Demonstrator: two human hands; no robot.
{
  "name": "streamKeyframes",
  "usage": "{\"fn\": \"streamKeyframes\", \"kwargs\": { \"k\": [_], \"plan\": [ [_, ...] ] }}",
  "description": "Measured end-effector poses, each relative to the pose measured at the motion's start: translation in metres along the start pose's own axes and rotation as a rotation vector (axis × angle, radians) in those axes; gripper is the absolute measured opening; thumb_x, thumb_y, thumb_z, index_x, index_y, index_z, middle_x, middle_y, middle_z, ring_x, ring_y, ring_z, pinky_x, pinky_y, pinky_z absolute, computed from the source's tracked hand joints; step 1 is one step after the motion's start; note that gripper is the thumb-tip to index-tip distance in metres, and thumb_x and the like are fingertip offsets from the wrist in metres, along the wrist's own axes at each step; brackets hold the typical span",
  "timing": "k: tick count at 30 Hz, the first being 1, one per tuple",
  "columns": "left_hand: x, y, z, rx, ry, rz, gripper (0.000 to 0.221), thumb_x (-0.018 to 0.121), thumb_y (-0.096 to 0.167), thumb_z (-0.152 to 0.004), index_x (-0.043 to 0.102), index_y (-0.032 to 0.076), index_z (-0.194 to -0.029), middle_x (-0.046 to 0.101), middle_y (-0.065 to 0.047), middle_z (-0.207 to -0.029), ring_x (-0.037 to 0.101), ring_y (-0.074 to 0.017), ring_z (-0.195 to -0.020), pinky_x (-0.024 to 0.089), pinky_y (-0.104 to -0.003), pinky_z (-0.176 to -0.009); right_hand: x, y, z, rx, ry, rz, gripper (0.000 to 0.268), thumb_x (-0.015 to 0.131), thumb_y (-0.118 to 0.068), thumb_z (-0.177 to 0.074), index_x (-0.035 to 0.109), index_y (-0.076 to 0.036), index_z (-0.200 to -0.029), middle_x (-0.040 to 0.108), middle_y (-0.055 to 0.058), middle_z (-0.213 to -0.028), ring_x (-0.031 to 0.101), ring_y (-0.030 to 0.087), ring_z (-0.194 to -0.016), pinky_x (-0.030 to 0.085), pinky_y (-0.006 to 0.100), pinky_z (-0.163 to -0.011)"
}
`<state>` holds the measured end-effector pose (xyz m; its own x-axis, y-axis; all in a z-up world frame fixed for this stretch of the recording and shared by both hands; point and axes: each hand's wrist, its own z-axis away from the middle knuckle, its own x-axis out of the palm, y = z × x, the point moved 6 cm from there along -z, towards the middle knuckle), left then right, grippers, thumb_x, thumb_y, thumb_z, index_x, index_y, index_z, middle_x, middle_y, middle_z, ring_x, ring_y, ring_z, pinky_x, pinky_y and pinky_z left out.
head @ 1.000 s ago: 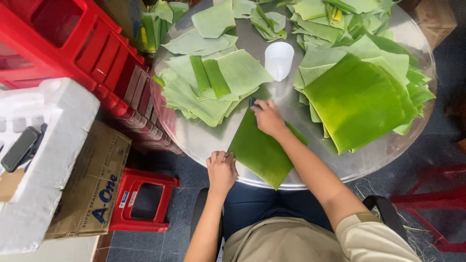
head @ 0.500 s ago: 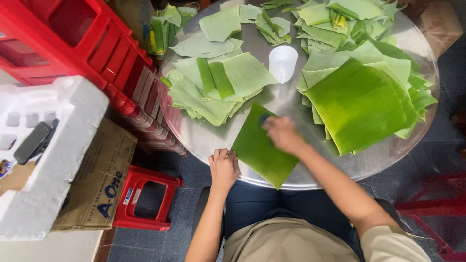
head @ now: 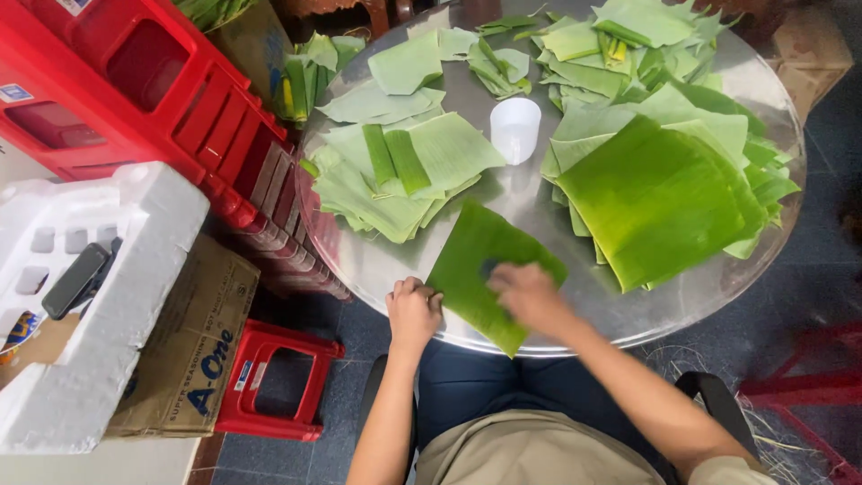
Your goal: Cleaning banana leaves with a cloth and stacking them on a table
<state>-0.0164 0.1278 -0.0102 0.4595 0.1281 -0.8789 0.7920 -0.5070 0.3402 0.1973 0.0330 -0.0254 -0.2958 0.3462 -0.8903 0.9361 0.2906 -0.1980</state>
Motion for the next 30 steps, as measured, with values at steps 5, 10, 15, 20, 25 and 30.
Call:
{"fn": "streamKeyframes", "kwargs": {
  "k": [5,10,15,20,25,30],
  "plan": [
    [0.015,-0.008,-0.005,-0.093,-0.022,0.07,0.025,0.083,0.024,-0.078,0.077,0.01,-0.099,0.064,-0.003,-0.1,0.061,-0.0282,-0.1,0.052,-0.045,-0.087,-0.017,0.062,0.011,0.336,0.111,0.248,0.039,0.058,-0.036,-0.096,0.067,-0.022,-0.132,0.059,0.002,-0.137,0.058,0.033,-0.108,0.055,0.044,-0.075],
    [0.002,0.004,-0.021,-0.244,-0.142,0.17,0.052,0.084,0.012,-0.077,0.069,0.003,-0.126,0.067,-0.015,-0.106,0.065,-0.0368,-0.106,0.054,-0.049,-0.092,-0.006,-0.011,0.049,0.086,0.09,0.138,0.039,0.059,-0.031,-0.091,0.068,-0.021,-0.128,0.06,0.006,-0.134,0.059,0.038,-0.101,0.057,0.046,-0.075],
    [0.033,-0.002,-0.029,-0.27,-0.239,0.129,0.038,0.081,0.007,-0.076,0.076,0.007,-0.113,0.066,-0.01,-0.102,0.068,-0.0342,-0.101,0.058,-0.045,-0.089,-0.077,-0.043,0.073,0.069,-0.155,-0.792,0.023,0.064,-0.013,-0.098,0.08,-0.009,-0.113,0.078,0.013,-0.108,0.075,0.037,-0.098,0.059,0.046,-0.087],
    [-0.028,0.068,-0.018,-0.198,-0.145,0.393,0.038,0.054,-0.013,-0.078,0.061,0.005,-0.111,0.061,-0.015,-0.104,0.064,-0.0367,-0.091,0.049,-0.045,-0.085,-0.081,-0.027,0.117,0.096,-0.535,-0.845,0.016,0.068,-0.024,-0.097,0.079,-0.015,-0.105,0.079,0.003,-0.102,0.075,0.019,-0.095,0.054,0.031,-0.086],
    [-0.11,0.145,-0.025,0.092,0.092,0.517,0.024,0.053,-0.006,-0.085,0.06,0.012,-0.098,0.062,-0.009,-0.075,0.056,-0.0301,-0.063,0.044,-0.039,-0.062,-0.079,-0.014,0.131,0.143,-0.6,-0.836,0.016,0.066,-0.02,-0.097,0.078,-0.011,-0.102,0.081,0.003,-0.104,0.076,0.019,-0.098,0.054,0.031,-0.087],
    [-0.107,0.202,-0.089,0.098,0.085,0.739,0.02,0.072,0.005,-0.088,0.071,0.017,-0.104,0.073,0.007,-0.092,0.045,-0.0071,-0.052,0.039,-0.024,-0.053,-0.066,-0.006,0.141,0.177,-0.655,-0.736,0.016,0.065,-0.022,-0.097,0.078,-0.016,-0.103,0.081,-0.004,-0.106,0.073,0.017,-0.104,0.046,0.032,-0.098]
  ]
}}
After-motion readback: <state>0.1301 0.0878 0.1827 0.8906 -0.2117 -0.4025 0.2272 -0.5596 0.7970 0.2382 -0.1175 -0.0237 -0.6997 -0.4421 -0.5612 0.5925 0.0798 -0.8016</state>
